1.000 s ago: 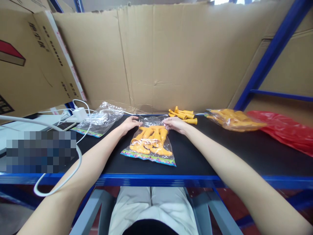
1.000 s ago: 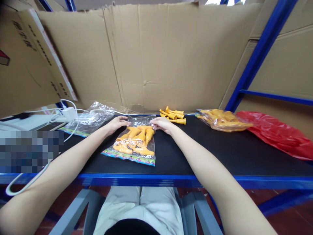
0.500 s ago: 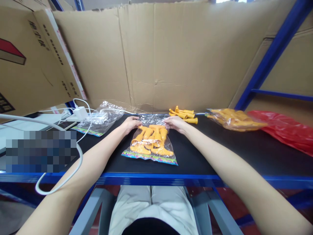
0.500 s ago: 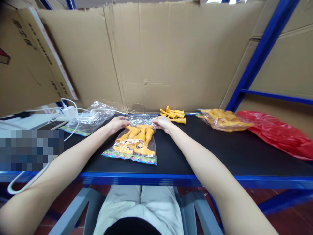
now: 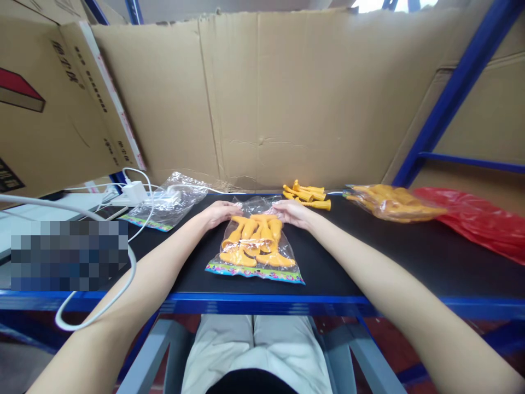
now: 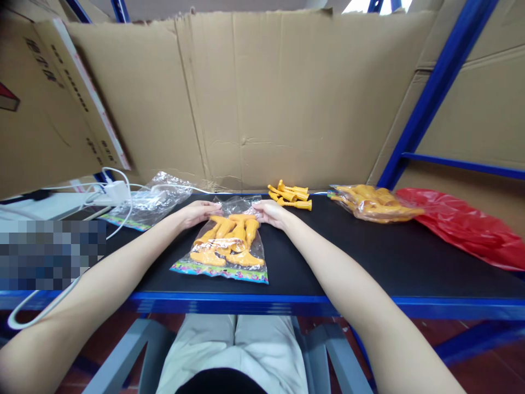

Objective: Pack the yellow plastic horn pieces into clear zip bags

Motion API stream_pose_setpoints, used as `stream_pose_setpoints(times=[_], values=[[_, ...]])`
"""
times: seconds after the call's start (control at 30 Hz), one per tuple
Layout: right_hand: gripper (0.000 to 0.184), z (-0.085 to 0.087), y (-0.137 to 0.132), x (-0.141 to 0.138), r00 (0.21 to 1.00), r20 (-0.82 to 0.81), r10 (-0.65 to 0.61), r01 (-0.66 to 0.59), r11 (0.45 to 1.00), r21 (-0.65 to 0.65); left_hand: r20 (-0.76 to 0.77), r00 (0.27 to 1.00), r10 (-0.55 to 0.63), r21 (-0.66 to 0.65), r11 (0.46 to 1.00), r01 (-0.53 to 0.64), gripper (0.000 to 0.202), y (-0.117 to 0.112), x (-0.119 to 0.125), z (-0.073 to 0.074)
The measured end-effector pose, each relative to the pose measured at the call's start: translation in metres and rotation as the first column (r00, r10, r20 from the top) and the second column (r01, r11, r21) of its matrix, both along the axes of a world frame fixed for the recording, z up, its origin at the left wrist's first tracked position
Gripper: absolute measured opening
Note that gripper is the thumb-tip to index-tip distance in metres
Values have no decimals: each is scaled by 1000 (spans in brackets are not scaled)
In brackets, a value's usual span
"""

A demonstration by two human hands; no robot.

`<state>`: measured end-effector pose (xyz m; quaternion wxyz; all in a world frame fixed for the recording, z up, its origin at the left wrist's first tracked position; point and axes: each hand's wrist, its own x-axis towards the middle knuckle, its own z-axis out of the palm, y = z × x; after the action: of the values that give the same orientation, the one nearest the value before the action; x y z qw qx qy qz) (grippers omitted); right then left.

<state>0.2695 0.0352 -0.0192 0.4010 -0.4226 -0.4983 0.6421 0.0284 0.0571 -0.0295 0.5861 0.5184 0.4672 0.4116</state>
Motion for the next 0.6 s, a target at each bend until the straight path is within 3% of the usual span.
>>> stream_pose_setpoints(times=[0.13, 0.27, 0.47, 0.6], values=[[11, -2, 4, 6, 998, 10, 63, -63, 998, 0, 29, 1000, -8, -11, 1000, 9, 22, -1, 0, 2], [24, -6, 13, 17, 995, 50, 90, -91, 996, 12, 2, 1000, 1, -17, 1000, -1, 20, 0, -4, 6], [25, -10, 18, 24, 991, 68, 117, -119, 992, 30, -54, 986, -159, 52, 985, 162, 21, 3, -15, 6], [21, -11, 18, 22, 991, 91, 99, -105, 993, 62, -191, 965, -178, 134, 970, 205, 10, 5, -15, 3]])
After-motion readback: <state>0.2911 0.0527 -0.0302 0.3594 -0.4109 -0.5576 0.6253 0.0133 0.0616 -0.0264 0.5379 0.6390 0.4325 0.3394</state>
